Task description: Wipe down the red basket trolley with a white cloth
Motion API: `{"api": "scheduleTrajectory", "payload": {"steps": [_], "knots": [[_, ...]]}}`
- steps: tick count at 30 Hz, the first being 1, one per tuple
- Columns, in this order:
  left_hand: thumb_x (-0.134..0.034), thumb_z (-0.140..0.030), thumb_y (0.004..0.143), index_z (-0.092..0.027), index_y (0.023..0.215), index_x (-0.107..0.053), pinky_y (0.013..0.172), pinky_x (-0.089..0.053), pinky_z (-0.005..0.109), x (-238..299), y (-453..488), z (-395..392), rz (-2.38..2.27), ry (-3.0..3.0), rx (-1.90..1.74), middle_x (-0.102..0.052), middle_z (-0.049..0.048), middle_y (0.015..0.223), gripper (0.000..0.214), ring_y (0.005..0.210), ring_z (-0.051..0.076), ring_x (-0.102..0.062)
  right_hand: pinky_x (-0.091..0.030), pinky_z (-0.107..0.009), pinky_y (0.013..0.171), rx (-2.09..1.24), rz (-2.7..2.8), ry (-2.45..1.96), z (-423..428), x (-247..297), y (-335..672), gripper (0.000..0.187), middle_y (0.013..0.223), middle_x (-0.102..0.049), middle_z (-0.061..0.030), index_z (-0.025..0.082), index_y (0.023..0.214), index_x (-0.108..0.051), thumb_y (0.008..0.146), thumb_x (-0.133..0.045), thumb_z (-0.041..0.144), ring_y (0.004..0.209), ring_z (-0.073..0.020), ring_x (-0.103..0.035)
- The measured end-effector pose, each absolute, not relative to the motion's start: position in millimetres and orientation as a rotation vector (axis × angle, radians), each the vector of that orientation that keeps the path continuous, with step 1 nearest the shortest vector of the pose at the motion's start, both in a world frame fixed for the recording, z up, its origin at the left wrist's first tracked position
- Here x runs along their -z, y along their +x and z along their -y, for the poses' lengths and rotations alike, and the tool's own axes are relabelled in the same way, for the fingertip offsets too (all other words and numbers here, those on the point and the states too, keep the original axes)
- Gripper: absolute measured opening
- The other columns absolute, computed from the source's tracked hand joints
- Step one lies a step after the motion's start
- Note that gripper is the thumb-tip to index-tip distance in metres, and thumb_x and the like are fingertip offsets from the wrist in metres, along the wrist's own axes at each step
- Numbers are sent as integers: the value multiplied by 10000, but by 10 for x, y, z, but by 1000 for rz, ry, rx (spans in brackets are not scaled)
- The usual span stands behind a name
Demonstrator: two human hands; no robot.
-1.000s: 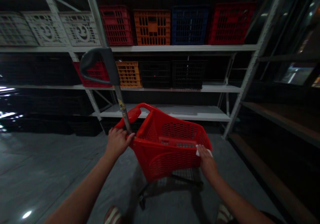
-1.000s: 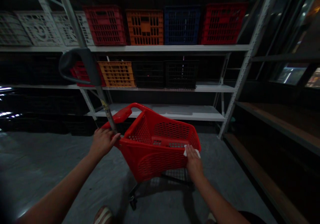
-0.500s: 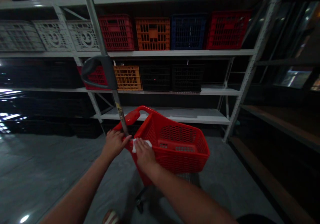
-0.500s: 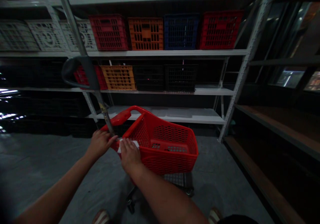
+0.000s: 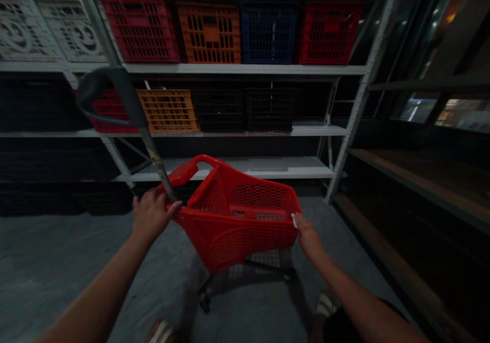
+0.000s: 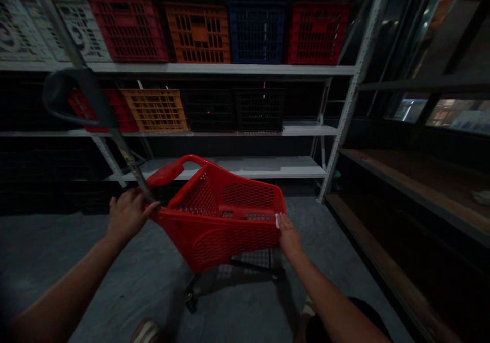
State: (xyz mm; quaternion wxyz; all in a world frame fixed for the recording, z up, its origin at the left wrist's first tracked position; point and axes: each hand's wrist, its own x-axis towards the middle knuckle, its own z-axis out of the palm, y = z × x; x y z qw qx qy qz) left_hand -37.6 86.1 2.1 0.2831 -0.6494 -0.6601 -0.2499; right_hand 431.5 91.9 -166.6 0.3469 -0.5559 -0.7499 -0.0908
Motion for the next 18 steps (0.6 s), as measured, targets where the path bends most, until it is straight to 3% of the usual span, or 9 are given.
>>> {"api": "scheduleTrajectory", "payload": {"steps": [2,4,8,12,15,18], "knots": [[-376,-524,793,-93,1224,-387,972,-218,575,69,-129,-739,1796,-1519,948,-315,251,1348,610,1281,372,-221,-396,-393,980,209,1861,-1480,-955,1702,4275,571,1253,-514,-141,82,1251,-474,718,-297,-23,1195,-188,-441],[-393,-463,806,-109,1298,-265,1001,-193,574,220,224,-611,1763,-1488,1107,-208,231,1411,620,1327,339,-129,-374,-413,995,206,1813,-1478,-951,1731,4125,561,1262,-503,-150,72,1249,-474,724,-298,-19,1210,-200,-424],[-422,-352,820,-190,1213,-396,1006,-219,555,588,1113,-488,1654,-1919,1015,-300,168,1387,426,1321,299,-193,-343,-448,1013,225,1862,-1397,-793,1749,3806,579,1274,-494,-139,95,1273,-447,723,-316,-26,1233,-200,-394],[-411,-360,835,-205,1100,-528,1017,-215,534,838,1846,-563,1562,-2225,924,-458,134,1295,328,1283,281,-290,-363,-437,1012,276,2094,-1150,-495,1751,3701,624,1325,-445,-103,140,1335,-346,735,-312,-27,1263,-171,-346],[-349,-384,859,-203,887,-632,1006,-217,521,946,2032,-633,1596,-2317,802,-643,113,1024,337,1081,262,-509,-354,-415,1026,295,2281,-897,-361,1758,3791,598,1342,-426,-79,164,1347,-320,775,-299,-11,1278,-156,-317],[-300,-399,872,-188,695,-654,965,-250,501,1014,1943,-647,1657,-2320,688,-681,99,715,448,809,236,-601,-348,-389,1032,260,2404,-765,-523,1707,4024,550,1333,-440,-67,172,1330,-352,807,-313,9,1282,-150,-308]]}}
